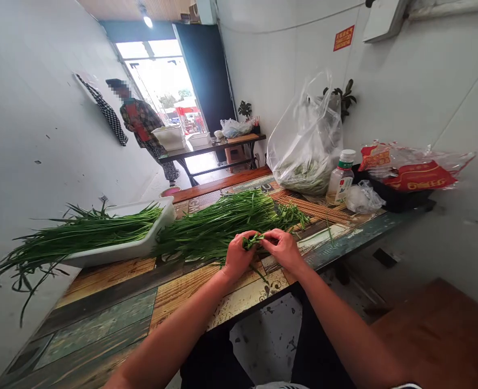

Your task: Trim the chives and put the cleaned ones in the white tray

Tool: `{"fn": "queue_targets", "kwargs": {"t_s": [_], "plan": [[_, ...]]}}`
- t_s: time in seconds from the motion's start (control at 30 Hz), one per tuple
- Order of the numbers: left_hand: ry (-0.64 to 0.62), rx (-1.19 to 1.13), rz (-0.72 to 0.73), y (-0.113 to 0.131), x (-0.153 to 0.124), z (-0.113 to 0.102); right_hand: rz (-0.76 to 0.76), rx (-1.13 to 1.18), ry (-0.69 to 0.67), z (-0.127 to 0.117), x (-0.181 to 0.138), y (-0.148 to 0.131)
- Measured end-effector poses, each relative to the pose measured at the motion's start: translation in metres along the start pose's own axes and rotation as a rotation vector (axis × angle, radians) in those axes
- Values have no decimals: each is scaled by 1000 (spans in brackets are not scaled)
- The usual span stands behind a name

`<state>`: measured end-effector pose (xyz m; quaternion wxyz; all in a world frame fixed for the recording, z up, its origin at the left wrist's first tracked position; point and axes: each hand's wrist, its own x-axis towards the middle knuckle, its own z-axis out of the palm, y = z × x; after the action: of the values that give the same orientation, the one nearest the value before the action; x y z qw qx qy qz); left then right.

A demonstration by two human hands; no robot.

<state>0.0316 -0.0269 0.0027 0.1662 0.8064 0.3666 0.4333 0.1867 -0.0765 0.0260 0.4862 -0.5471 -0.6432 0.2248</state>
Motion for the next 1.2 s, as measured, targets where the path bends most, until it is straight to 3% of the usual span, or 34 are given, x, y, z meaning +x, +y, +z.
{"fn": "queue_targets", "kwargs": {"t_s": [0.17, 0.4, 0.63, 0.9, 1.1, 1.2], "plan": [[-52, -59, -58, -2, 3, -1, -13, 5, 118, 6, -1, 4], [-80, -205, -154, 1, 10, -7, -21, -46, 165, 8, -3, 8], [-78, -189, -119, 0, 10, -5, -198, -157, 146, 4, -3, -5], [-119, -99, -102, 0, 8, -4, 78, 27, 379, -9, 3, 13], [-119, -103, -93, 0, 9, -4, -117, 41, 26, -13, 0, -8], [-132, -77, -93, -1, 9, -3, -101, 77, 57, -5, 0, 0]]}}
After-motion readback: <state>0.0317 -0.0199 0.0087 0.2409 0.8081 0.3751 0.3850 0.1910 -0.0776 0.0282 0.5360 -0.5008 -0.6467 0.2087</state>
